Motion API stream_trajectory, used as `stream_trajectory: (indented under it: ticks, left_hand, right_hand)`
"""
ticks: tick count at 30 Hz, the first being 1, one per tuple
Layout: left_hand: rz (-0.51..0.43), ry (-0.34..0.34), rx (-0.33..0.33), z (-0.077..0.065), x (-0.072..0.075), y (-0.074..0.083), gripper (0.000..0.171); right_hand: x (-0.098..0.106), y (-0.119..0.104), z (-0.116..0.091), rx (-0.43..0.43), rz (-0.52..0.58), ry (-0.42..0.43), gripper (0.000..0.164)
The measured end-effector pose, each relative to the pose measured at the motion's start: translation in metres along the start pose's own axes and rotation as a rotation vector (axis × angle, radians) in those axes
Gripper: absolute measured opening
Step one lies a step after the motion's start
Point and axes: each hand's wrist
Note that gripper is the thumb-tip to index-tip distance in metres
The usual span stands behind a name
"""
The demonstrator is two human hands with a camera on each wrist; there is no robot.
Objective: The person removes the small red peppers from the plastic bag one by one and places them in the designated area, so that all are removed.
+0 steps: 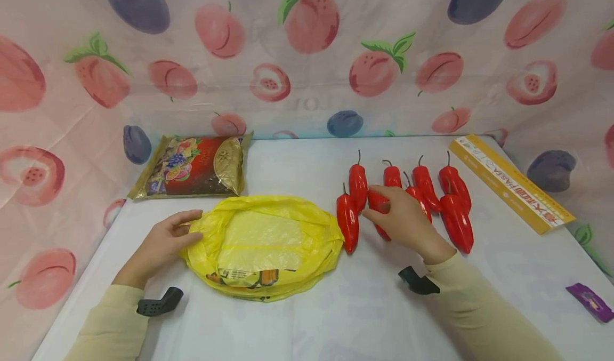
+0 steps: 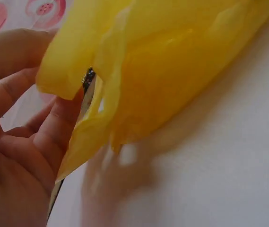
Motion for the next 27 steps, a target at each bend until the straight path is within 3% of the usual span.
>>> stream_trajectory:
  ticks: [4, 9, 12, 18, 27]
  left_hand:
    - [-0.043, 0.055, -0.017, 0.000, 0.001, 0.004, 0.062]
    - [-0.102, 0.166, -0.087, -0.001, 0.000, 0.003, 0.055]
    - [-0.117, 0.199, -0.117, -0.001, 0.000, 0.003, 0.054]
    - [-0.097, 0.165, -0.200, -0.001, 0.005, 0.015, 0.056]
    - [0.111, 0.105, -0.146, 0.007, 0.024, 0.057, 0.071]
  right_hand:
    - [0.012, 0.009, -0.005, -0.027, 0.006, 0.008, 0.070]
    - [0.018, 0.020, -0.010, -0.044, -0.006, 0.024, 0.071]
    - [0.022, 0.025, -0.013, -0.043, -0.032, 0.038, 0.071]
    - [0.040, 0.033, -0.014, -0.053, -0.091, 0.062, 0.076]
    - [0.064, 0.051, -0.009, -0.009, -0.241, 0.070, 0.081]
Point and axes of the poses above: each hand's wrist, its own z-axis towards the middle knuckle, its own x-axis out of the back of the hand, y = z × x, and after that the axes turned 7 degrees about -z, right-handed
